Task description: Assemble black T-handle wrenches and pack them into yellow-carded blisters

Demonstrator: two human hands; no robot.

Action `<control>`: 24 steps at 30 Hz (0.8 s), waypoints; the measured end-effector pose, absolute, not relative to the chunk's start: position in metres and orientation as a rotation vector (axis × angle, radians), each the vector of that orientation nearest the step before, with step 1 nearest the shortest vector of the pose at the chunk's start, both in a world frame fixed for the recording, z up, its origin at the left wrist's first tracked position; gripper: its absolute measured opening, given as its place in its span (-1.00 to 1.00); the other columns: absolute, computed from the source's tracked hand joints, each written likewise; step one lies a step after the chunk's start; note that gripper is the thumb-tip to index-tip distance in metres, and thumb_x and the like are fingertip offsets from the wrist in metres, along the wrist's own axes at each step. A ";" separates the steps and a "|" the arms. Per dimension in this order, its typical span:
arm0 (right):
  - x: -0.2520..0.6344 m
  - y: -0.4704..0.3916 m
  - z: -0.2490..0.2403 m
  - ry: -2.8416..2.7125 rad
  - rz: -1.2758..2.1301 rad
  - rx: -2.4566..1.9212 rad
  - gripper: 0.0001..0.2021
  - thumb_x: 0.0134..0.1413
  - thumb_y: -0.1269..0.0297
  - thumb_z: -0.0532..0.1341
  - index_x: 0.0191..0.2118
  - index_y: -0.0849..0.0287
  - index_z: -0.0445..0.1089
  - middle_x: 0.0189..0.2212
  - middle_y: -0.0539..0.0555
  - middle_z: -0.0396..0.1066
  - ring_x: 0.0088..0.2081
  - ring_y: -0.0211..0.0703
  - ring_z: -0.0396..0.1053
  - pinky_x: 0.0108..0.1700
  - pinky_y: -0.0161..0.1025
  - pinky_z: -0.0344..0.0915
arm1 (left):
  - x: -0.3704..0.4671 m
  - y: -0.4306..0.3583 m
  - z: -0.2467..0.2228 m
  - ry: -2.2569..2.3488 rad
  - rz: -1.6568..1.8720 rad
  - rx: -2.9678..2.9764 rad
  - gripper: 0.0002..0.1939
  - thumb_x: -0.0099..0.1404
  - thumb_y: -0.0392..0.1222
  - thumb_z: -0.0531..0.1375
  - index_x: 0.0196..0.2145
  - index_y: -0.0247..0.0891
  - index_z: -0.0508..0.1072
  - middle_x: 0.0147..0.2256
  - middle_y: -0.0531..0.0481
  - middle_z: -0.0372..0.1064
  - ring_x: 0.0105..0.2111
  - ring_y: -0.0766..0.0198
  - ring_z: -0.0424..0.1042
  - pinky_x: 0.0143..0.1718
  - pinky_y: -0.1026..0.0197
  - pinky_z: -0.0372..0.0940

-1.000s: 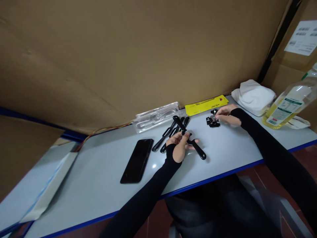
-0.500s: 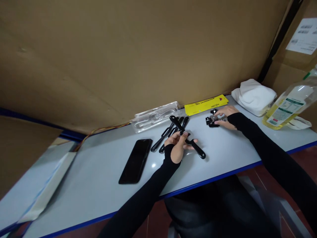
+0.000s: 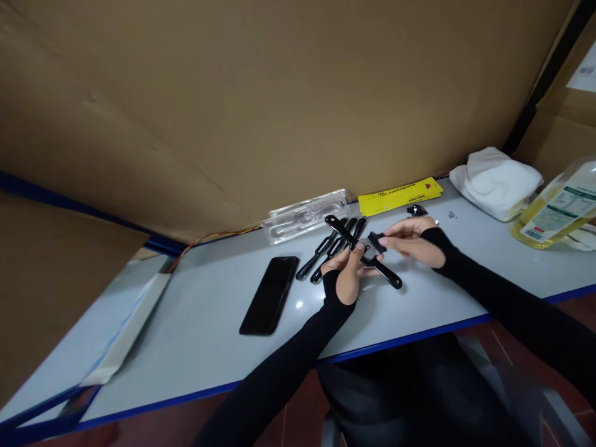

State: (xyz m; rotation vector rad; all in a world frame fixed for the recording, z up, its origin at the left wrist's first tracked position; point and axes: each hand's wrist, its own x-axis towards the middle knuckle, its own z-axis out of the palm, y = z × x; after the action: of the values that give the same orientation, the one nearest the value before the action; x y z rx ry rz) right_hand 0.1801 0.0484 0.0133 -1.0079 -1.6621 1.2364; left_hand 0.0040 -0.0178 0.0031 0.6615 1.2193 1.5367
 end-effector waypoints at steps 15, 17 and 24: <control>0.166 0.039 -0.002 -1.596 1.498 -0.907 -0.53 0.04 -0.05 0.48 -0.05 0.23 0.70 -0.30 0.19 0.68 -0.38 -0.13 0.59 -0.53 -0.34 0.36 | -0.001 -0.019 -0.003 1.252 1.492 0.814 -0.43 0.02 0.15 0.56 -0.18 -0.37 0.71 -0.29 -0.21 0.65 -0.42 -0.01 0.67 -0.50 0.07 0.61; 0.166 0.039 -0.005 -1.591 1.536 -0.913 -0.51 0.08 -0.05 0.46 -0.01 0.23 0.69 -0.29 0.20 0.68 -0.36 -0.13 0.61 -0.55 -0.37 0.33 | -0.002 -0.019 -0.003 1.277 1.498 0.804 -0.44 0.01 0.16 0.56 -0.21 -0.37 0.71 -0.30 -0.20 0.65 -0.46 0.01 0.66 -0.53 0.09 0.59; 0.165 0.038 -0.003 -1.572 1.556 -0.859 -0.59 0.02 0.03 0.50 -0.09 0.22 0.71 -0.27 0.17 0.70 -0.33 -0.13 0.64 -0.20 -0.20 0.59 | -0.001 -0.021 0.000 1.341 1.515 0.817 -0.54 0.01 0.10 0.57 -0.27 -0.33 0.72 -0.26 -0.14 0.62 -0.50 0.13 0.62 -0.57 0.13 0.57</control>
State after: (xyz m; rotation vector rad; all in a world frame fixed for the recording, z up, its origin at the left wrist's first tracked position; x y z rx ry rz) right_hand 0.1653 0.0384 -0.0031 -0.8589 -1.5721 1.5556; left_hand -0.0008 -0.0209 0.0000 0.8171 1.3409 1.5146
